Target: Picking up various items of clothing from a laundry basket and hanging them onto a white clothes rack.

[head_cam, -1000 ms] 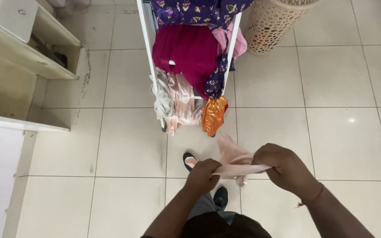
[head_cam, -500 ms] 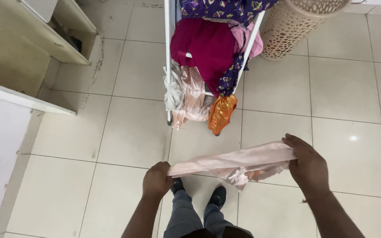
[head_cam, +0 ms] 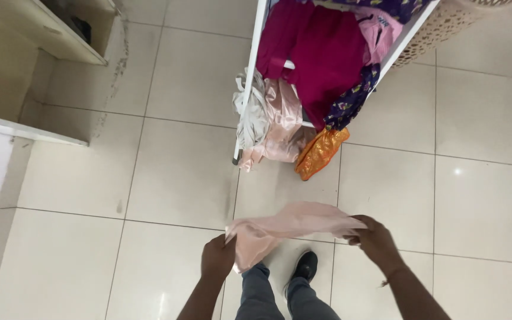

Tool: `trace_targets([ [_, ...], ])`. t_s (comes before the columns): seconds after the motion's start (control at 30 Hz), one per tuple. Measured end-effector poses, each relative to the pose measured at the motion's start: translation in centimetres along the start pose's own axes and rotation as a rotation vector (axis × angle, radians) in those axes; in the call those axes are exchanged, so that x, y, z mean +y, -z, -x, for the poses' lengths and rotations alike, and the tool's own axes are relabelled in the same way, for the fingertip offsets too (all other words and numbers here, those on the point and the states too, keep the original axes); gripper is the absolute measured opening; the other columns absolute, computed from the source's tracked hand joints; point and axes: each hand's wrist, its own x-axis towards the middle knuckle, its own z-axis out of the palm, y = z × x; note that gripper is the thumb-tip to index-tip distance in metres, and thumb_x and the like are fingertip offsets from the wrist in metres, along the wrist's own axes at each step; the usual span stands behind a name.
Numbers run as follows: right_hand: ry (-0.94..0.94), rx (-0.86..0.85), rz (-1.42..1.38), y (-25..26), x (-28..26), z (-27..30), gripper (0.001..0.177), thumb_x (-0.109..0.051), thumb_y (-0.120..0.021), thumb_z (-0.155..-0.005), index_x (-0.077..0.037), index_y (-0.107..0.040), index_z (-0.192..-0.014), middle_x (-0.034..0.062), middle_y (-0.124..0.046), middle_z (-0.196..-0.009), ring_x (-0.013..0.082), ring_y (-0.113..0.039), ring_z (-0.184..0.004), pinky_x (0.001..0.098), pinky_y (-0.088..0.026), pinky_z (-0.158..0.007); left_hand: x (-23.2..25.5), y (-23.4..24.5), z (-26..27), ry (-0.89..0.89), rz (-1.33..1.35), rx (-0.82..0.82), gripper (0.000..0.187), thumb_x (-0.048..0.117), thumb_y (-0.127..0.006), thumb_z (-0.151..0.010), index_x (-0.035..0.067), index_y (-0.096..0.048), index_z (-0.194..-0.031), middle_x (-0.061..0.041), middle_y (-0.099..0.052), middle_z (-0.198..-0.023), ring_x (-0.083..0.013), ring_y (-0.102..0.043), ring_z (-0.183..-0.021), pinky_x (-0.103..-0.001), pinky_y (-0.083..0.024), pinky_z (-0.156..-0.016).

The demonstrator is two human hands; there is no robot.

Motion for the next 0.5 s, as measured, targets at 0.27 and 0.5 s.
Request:
trace_targets([
  [0.27, 0.092, -0.348, -0.083, -13.7, -3.6, 1.4, 0.045, -0.012, -0.064, -0.093, -0.007, -0.056, -0.137, 0.0115, -0.074, -0.115, 0.0203, -0.07, -0.102, 0.0353, -0.058, -0.084, 2.5, -13.4, -4.5, 0.262, 0.884, -0.696, 0.05, 0.043, -0.06, -0.096, 0.001, -0.063, -0.123, -0.006, -0.069, -0.1, -0.0199, -0.063, -0.094, -0.034, -0.053, -0.083],
  [0.5, 0.368, -0.199, 0.378, -11.4, -6.6, -2.9, 0.025, 0.004, -0.068, -0.082, -0.004, -0.071, -0.105, 0.0131, -0.078, -0.09, 0.0242, -0.078, -0.08, 0.0358, -0.06, -0.073, 11.0, -4.6, -6.3, -0.746, -0.013, -0.064, 0.058, 0.041, -0.08, -0.086, 0.005, -0.06, -0.127, -0.017, -0.066, -0.128, -0.0322, -0.061, -0.122, -0.048, -0.047, -0.102],
])
